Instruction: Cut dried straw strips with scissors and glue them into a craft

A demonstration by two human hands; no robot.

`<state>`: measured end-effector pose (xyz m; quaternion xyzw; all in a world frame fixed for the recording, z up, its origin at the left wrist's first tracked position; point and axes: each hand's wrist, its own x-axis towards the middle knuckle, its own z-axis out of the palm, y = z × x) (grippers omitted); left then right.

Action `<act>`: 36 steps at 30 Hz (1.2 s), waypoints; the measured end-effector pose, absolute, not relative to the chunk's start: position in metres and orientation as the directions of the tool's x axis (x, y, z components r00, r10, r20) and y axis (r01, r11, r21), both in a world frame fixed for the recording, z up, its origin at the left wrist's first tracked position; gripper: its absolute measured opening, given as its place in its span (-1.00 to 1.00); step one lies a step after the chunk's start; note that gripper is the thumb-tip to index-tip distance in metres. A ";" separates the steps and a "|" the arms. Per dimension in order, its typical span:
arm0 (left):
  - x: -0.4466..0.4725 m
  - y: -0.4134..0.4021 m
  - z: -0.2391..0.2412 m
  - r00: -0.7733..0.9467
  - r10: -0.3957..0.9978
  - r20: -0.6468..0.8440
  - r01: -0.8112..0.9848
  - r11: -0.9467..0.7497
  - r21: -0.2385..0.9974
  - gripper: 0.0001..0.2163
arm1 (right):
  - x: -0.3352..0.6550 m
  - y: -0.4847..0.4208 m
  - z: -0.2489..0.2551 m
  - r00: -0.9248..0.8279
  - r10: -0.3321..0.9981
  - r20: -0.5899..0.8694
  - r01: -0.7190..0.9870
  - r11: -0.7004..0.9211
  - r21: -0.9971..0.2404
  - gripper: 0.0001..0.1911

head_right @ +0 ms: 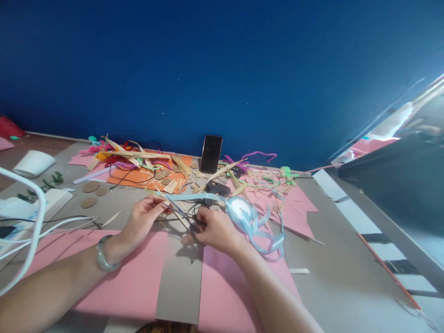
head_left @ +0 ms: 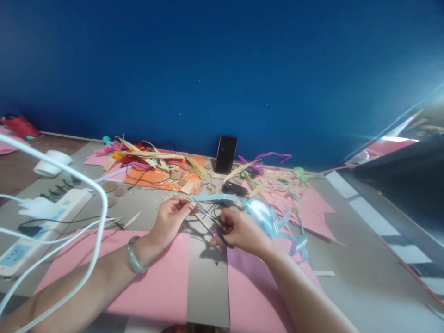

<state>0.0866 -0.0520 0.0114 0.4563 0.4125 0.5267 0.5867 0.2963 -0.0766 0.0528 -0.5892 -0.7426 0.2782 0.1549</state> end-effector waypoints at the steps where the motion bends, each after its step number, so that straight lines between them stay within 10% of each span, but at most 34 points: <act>1: 0.087 -0.052 0.011 0.101 0.995 -0.007 -0.240 0.031 0.970 -0.75 | 0.296 -0.077 0.052 -0.259 0.961 -0.101 0.786 0.148 -0.601 -0.48; 36: 0.086 -0.054 0.013 0.104 0.991 0.084 -0.203 -0.061 0.977 -0.83 | 0.302 -0.075 0.047 -0.327 0.932 -0.159 0.722 0.138 -0.678 -0.45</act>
